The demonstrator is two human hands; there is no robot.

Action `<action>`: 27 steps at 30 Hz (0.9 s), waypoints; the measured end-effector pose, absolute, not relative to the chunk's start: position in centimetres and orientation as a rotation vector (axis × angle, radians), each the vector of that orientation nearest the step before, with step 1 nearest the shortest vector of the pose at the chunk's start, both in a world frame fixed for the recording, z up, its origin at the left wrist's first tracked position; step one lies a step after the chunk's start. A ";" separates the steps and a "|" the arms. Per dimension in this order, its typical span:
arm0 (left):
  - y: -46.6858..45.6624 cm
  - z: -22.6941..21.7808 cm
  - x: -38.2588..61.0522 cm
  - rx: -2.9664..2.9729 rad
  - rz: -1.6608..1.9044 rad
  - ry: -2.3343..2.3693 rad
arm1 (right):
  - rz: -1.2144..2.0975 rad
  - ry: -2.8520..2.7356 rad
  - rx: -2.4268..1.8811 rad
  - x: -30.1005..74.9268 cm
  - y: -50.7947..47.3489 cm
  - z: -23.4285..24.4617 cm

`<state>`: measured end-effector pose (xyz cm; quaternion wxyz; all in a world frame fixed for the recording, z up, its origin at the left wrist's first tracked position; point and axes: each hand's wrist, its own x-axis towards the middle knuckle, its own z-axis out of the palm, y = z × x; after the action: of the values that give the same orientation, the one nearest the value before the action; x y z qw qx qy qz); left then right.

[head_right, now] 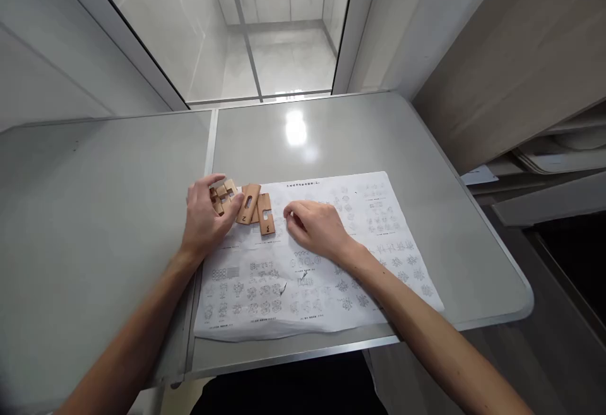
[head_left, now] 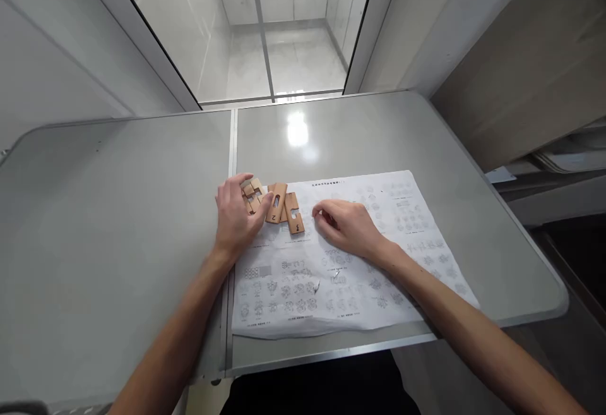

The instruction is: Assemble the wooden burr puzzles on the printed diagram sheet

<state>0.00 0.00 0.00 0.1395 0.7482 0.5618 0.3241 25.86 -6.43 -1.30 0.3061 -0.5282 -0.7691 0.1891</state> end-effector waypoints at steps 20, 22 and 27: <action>1.2 -0.6 -1.3 2.325 0.849 1.563 | 0.506 -2.032 -1.417 25.8 -6.5 -1.2; 1.3 -0.7 -1.4 2.354 0.839 1.553 | 0.507 -2.034 -1.416 25.8 -6.5 -1.2; 1.6 -0.9 -1.7 2.380 0.847 1.556 | 0.520 -2.037 -1.421 25.9 -6.5 -1.1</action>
<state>-1.75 1.58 -0.91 0.0871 0.7990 0.5225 0.2844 25.89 -6.52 -1.13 0.2975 -0.5346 -0.7664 0.1958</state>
